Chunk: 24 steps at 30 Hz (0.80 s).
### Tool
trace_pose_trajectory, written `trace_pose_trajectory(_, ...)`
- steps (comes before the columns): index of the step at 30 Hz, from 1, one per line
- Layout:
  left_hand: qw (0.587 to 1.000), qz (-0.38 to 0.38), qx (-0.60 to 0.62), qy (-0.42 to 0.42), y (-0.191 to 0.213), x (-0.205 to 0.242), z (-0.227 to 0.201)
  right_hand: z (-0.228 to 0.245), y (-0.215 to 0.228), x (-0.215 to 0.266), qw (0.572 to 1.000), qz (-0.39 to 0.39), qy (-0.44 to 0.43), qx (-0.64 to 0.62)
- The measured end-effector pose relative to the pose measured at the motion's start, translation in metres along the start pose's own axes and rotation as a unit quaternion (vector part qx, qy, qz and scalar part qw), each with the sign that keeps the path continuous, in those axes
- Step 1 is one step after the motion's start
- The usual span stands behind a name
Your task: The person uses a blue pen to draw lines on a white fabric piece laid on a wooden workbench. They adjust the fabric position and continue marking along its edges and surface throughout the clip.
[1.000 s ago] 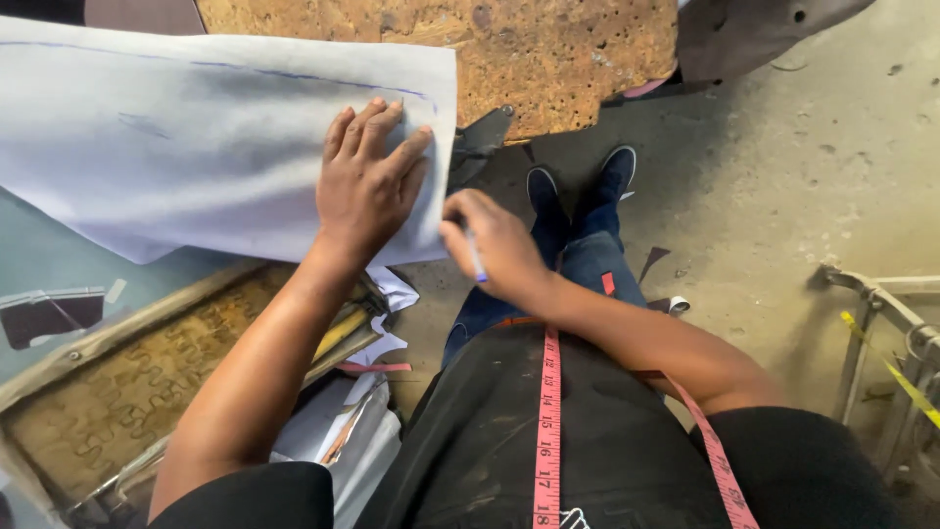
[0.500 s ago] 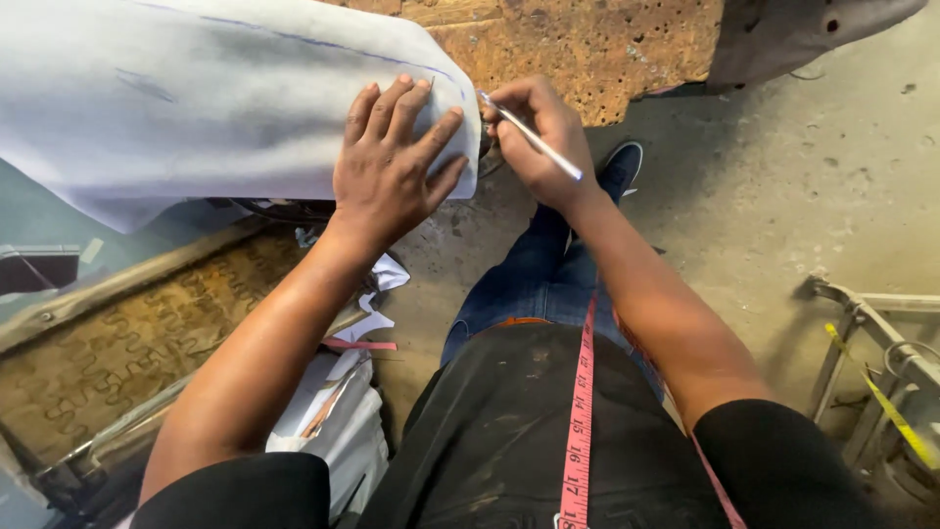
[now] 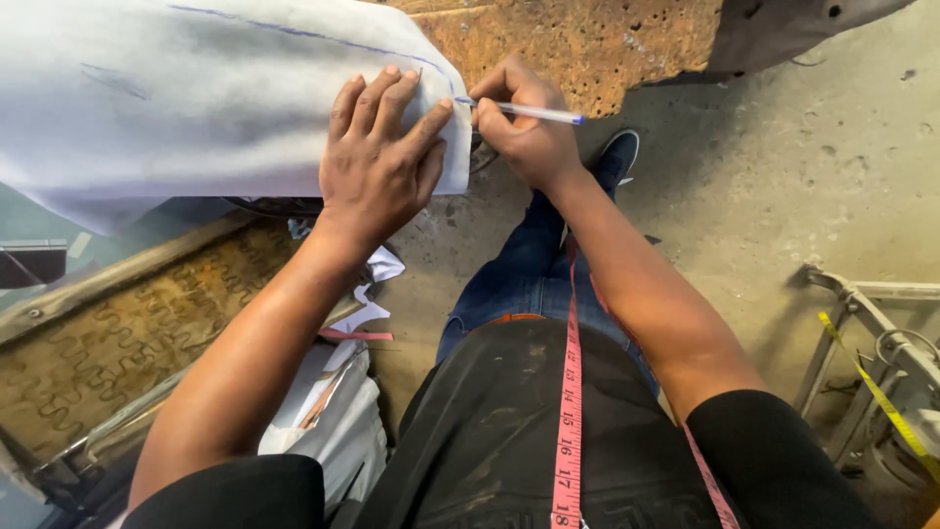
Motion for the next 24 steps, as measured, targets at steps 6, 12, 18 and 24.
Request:
trace_pose_trajectory(6,1.000,-0.009,-0.004,-0.004,-0.0011,0.0000,-0.0001,-0.0019,0.0013,-0.0005,1.000,0.015,0.007,-0.023)
trace_pose_trajectory(12,1.000,-0.006,-0.012,-0.007,-0.0015,0.0006,-0.0001,-0.0056,0.0032,-0.0006,0.999,0.034,0.003,-0.025)
trace_pose_trajectory(18,1.000,-0.001,-0.003,-0.004,-0.0024,0.0010,0.0003,-0.0091,0.0040,-0.0017,0.998,0.051,0.013,-0.018)
trace_pose_trajectory(24,1.000,-0.006,-0.013,-0.008,-0.0034,0.0018,0.0002,-0.0096,0.0061,-0.0016,0.997,0.068,0.017,-0.016)
Point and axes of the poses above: each hand's wrist, its own x-axis away from the middle knuckle, its own y-axis out of the back of the hand, z = x × y, the point moved 1 cm from there along -x, towards the middle knuckle, and after that the axes turned 7 degrees about -y, right-handed, at the moved point
